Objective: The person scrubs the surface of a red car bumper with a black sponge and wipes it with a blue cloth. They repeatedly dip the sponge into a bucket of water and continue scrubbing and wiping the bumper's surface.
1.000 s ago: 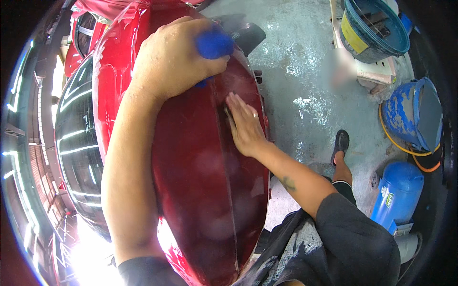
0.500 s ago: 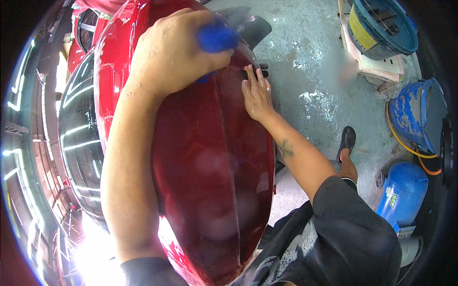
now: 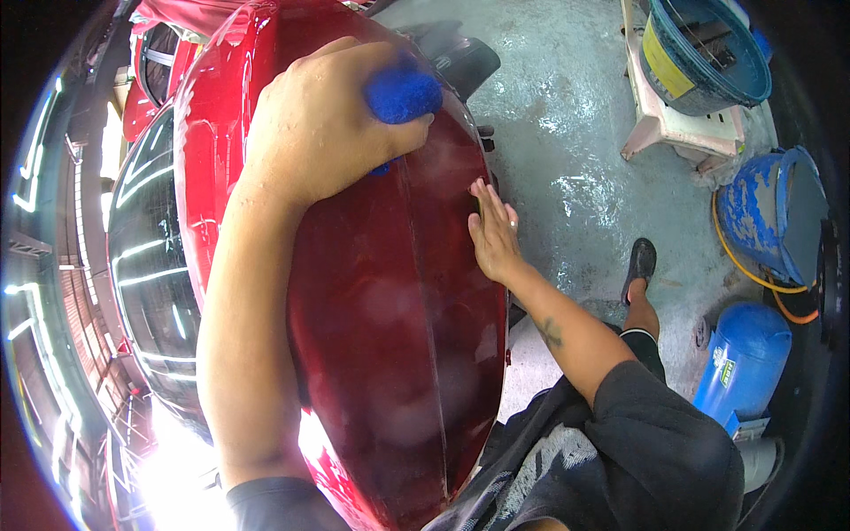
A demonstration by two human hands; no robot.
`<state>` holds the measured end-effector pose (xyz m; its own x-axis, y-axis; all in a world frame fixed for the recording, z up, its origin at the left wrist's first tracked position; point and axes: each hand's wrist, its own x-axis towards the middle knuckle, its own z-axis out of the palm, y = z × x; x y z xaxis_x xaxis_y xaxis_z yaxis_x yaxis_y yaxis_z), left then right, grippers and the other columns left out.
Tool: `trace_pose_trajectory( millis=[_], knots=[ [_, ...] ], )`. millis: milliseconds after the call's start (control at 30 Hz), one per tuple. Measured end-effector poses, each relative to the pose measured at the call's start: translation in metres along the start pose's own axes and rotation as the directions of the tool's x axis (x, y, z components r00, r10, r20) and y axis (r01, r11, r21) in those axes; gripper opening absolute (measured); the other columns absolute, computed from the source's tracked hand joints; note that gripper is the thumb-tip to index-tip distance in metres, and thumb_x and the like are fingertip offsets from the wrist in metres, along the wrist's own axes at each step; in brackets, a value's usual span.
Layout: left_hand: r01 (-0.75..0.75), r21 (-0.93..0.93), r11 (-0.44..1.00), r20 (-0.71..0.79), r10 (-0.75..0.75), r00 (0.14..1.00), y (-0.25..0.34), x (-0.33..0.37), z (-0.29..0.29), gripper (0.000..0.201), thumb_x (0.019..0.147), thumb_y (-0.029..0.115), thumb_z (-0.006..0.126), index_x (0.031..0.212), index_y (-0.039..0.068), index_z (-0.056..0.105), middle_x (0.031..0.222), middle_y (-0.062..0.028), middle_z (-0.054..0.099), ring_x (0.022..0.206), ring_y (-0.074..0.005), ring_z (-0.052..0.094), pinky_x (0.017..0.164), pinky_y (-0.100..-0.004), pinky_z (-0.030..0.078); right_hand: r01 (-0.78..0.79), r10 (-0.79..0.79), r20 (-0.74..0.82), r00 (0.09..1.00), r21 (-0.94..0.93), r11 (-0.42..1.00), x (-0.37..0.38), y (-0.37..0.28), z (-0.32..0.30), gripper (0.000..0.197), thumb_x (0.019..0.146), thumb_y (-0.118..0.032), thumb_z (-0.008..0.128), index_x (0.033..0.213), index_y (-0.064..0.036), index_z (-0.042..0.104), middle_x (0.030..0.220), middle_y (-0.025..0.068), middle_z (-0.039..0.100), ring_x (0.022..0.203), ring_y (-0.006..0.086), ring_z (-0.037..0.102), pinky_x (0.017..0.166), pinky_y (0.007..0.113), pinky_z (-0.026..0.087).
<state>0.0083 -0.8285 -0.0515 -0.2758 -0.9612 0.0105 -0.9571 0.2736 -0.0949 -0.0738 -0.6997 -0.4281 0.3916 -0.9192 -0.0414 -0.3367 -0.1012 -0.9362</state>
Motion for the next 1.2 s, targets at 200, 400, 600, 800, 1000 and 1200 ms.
trace_pose_trajectory(
  millis=[200, 400, 600, 800, 1000, 1200],
  knots=[
    [-0.033, 0.013, 0.999, 0.023, 0.033, 0.999, 0.003, 0.008, 0.006, 0.047, 0.076, 0.035, 0.091, 0.105, 0.002, 0.074, 0.099, -0.0166, 0.071, 0.091, -0.0386, 0.074, 0.084, -0.0466, 0.057, -0.002, 0.004, -0.049, 0.999, 0.053, 0.999, 0.049, 0.028, -0.005, 0.066, 0.120, -0.038, 0.030, 0.174, -0.0005, 0.025, 0.183, 0.0177, 0.023, 0.170, 0.0329, 0.020, 0.134, 0.056, 0.015],
    [-0.029, -0.023, 0.999, 0.016, 0.030, 0.999, 0.006, 0.012, 0.003, 0.044, 0.077, 0.030, 0.091, 0.106, 0.003, 0.073, 0.102, -0.0162, 0.071, 0.092, -0.0380, 0.073, 0.084, -0.0456, 0.057, -0.024, 0.030, -0.092, 0.995, 0.066, 0.998, 0.063, 0.031, -0.009, 0.065, 0.120, -0.040, 0.034, 0.171, -0.0002, 0.034, 0.179, 0.0201, 0.033, 0.169, 0.0363, 0.023, 0.134, 0.058, 0.017],
    [-0.012, 0.052, 0.999, -0.071, 0.016, 0.997, -0.001, 0.001, 0.004, 0.039, 0.079, 0.024, 0.090, 0.107, 0.003, 0.073, 0.100, -0.0157, 0.069, 0.092, -0.0375, 0.072, 0.084, -0.0452, 0.058, 0.042, 0.006, -0.175, 0.985, 0.271, 0.962, 0.065, 0.028, -0.009, 0.060, 0.120, -0.037, 0.036, 0.163, 0.0043, 0.047, 0.166, 0.0259, 0.050, 0.164, 0.0427, 0.031, 0.134, 0.054, 0.021],
    [-0.064, 0.027, 0.998, -0.113, 0.067, 0.991, -0.003, 0.010, 0.010, 0.041, 0.079, 0.028, 0.091, 0.108, 0.005, 0.073, 0.098, -0.0155, 0.071, 0.092, -0.0354, 0.074, 0.083, -0.0449, 0.058, 0.202, -0.127, -0.290, 0.948, 0.242, 0.949, 0.097, -0.043, 0.002, 0.060, 0.120, -0.032, 0.038, 0.167, 0.0047, 0.038, 0.177, 0.0282, 0.032, 0.167, 0.0414, 0.026, 0.136, 0.053, 0.018],
    [0.012, 0.058, 0.998, -0.074, -0.008, 0.997, -0.001, 0.003, 0.010, 0.044, 0.079, 0.032, 0.092, 0.109, 0.005, 0.075, 0.097, -0.0155, 0.074, 0.088, -0.0345, 0.076, 0.083, -0.0443, 0.058, 0.245, -0.215, -0.134, 0.967, 0.276, 0.929, 0.069, 0.002, -0.009, 0.063, 0.121, -0.040, 0.034, 0.171, -0.0024, 0.036, 0.178, 0.0235, 0.032, 0.169, 0.0386, 0.022, 0.137, 0.055, 0.013],
    [0.013, 0.066, 0.998, -0.037, -0.010, 0.999, 0.000, 0.009, 0.008, 0.047, 0.078, 0.030, 0.093, 0.113, 0.005, 0.075, 0.100, -0.0156, 0.073, 0.092, -0.0346, 0.075, 0.085, -0.0443, 0.058, 0.427, -0.371, -0.287, 0.883, 0.163, 0.890, 0.097, -0.050, -0.003, 0.058, 0.120, -0.038, 0.035, 0.165, -0.0028, 0.043, 0.174, 0.0233, 0.040, 0.166, 0.0415, 0.027, 0.136, 0.056, 0.016]
  ],
)
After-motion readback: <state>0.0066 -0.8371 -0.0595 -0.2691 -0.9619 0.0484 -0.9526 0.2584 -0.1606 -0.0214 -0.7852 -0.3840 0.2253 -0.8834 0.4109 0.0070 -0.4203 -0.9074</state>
